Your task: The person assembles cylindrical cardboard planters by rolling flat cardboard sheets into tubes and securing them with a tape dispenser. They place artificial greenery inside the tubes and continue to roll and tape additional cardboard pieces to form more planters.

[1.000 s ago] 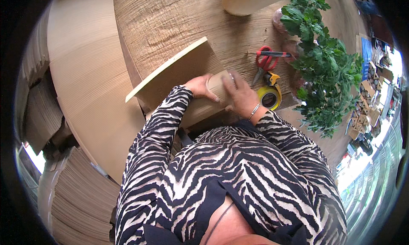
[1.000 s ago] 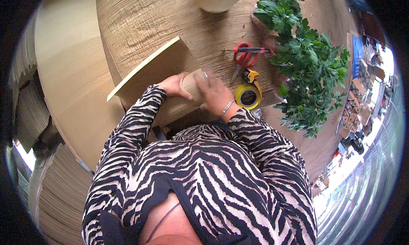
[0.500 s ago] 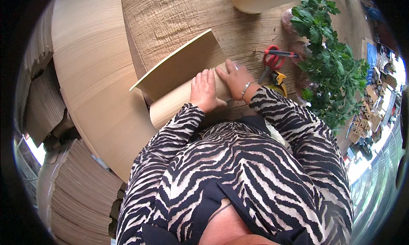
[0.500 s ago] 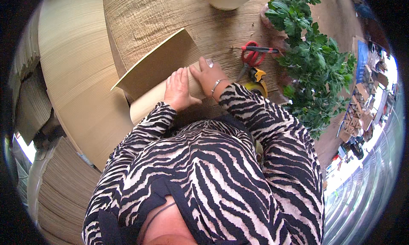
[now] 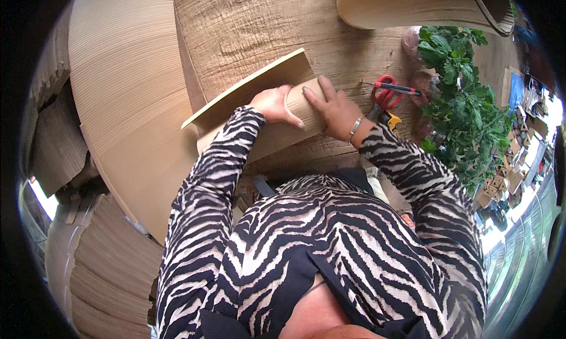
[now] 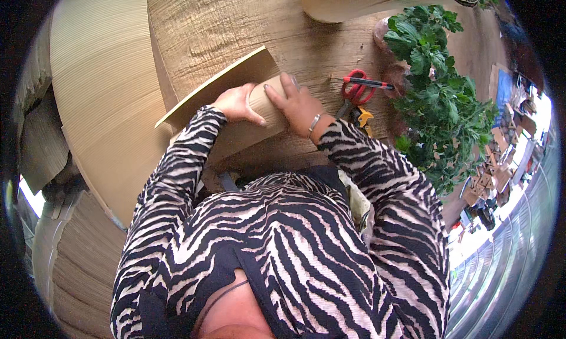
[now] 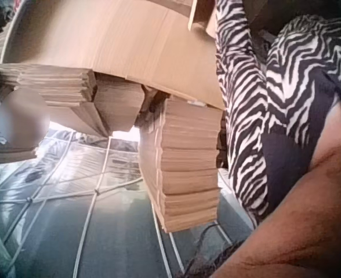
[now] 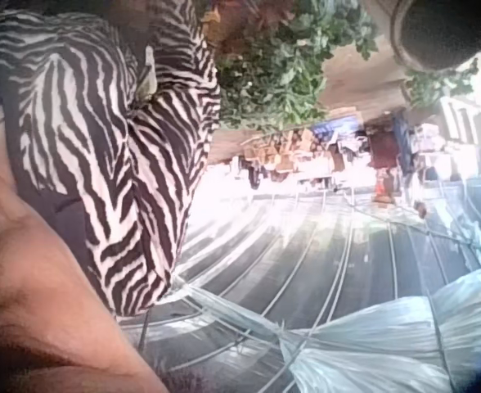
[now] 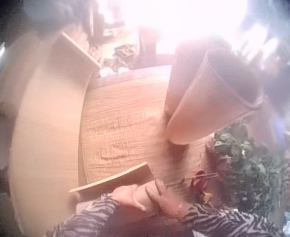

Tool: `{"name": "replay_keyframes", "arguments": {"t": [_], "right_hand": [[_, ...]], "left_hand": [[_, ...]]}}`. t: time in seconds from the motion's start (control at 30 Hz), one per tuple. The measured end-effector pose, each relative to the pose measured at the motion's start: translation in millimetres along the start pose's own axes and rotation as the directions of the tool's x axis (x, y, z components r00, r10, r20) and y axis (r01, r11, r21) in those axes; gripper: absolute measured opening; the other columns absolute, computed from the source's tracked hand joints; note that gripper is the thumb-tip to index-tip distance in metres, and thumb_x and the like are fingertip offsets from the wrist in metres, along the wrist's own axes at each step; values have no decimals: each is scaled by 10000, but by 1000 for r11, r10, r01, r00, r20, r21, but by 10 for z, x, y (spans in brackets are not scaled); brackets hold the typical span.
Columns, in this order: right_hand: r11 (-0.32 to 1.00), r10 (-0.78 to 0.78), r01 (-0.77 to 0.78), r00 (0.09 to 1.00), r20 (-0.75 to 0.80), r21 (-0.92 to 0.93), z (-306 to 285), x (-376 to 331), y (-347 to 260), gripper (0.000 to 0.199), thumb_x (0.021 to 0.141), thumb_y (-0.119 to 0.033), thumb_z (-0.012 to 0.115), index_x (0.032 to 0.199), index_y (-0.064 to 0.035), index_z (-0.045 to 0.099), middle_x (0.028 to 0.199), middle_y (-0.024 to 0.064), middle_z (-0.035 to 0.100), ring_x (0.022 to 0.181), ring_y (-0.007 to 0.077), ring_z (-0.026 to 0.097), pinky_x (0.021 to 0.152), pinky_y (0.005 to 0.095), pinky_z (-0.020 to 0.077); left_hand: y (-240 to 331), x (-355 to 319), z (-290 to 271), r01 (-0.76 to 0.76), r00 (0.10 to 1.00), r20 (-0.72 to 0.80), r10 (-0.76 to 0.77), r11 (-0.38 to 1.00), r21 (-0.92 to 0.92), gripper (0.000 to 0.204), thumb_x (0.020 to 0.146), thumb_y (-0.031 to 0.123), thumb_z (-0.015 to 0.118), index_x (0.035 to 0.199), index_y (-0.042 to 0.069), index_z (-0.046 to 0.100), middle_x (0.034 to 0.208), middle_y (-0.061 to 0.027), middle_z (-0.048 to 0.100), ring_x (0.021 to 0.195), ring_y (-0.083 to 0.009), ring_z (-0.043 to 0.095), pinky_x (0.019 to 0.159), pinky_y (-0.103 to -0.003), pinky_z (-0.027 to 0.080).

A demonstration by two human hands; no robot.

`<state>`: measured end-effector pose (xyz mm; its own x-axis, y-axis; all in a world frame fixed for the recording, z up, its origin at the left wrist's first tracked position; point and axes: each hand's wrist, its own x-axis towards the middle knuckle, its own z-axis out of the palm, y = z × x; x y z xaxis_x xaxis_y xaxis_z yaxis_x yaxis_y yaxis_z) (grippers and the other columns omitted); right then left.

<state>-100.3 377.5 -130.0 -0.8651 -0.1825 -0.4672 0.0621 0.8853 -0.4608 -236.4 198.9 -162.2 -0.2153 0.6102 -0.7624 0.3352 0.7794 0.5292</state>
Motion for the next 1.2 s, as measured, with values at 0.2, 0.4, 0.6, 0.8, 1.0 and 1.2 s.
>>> {"name": "replay_keyframes", "arguments": {"t": [0.2,0.4,0.6,0.8,1.0,1.2], "right_hand": [[995,-78,79,997,-17,66,-59,83,63,969,624,-94,780,1461,-240,315,1473,285,265,1004,457,587,886,452,517],[992,122,-122,990,72,-13,354,-607,-256,897,683,-143,759,1457,-213,311,1431,273,322,1045,435,566,893,486,496],[936,-145,125,989,-39,-330,498,-572,-217,607,861,-192,548,1432,-144,348,1428,189,362,1259,456,382,1012,528,389],[904,-178,171,984,17,-391,674,-626,-144,613,853,-199,545,1430,-125,354,1454,182,357,1306,503,322,1015,506,408],[920,-200,118,962,-188,-375,972,-914,-158,653,777,-207,605,1385,-90,398,1414,210,382,1322,457,316,1102,543,295],[907,29,139,921,-388,398,670,-881,263,723,701,-232,780,1340,-69,482,1322,199,502,1233,363,478,981,424,452]], "left_hand": [[-107,82,-47,-55,996,67,60,996,-77,1000,515,521,870,1289,6,502,1207,-231,603,1134,-354,580,967,-407,460],[255,-326,464,-118,993,14,118,990,81,922,506,548,859,1186,8,548,1132,-200,629,1075,-344,606,918,-413,488],[264,-520,834,-146,963,-209,173,979,139,893,483,518,870,1153,20,554,1076,-157,634,1036,-325,612,889,-411,491],[320,-605,969,-131,940,-300,165,983,130,992,471,501,872,1254,9,513,1141,-162,605,1090,-315,577,919,-410,467],[358,-672,1382,-179,827,-494,269,958,223,1033,484,439,877,1307,-16,449,1195,-166,548,1121,-319,526,950,-428,412],[516,-728,1349,-55,899,-413,144,974,221,1100,495,464,873,1364,-13,396,1332,-184,485,1230,-324,469,1043,-434,362]]}}
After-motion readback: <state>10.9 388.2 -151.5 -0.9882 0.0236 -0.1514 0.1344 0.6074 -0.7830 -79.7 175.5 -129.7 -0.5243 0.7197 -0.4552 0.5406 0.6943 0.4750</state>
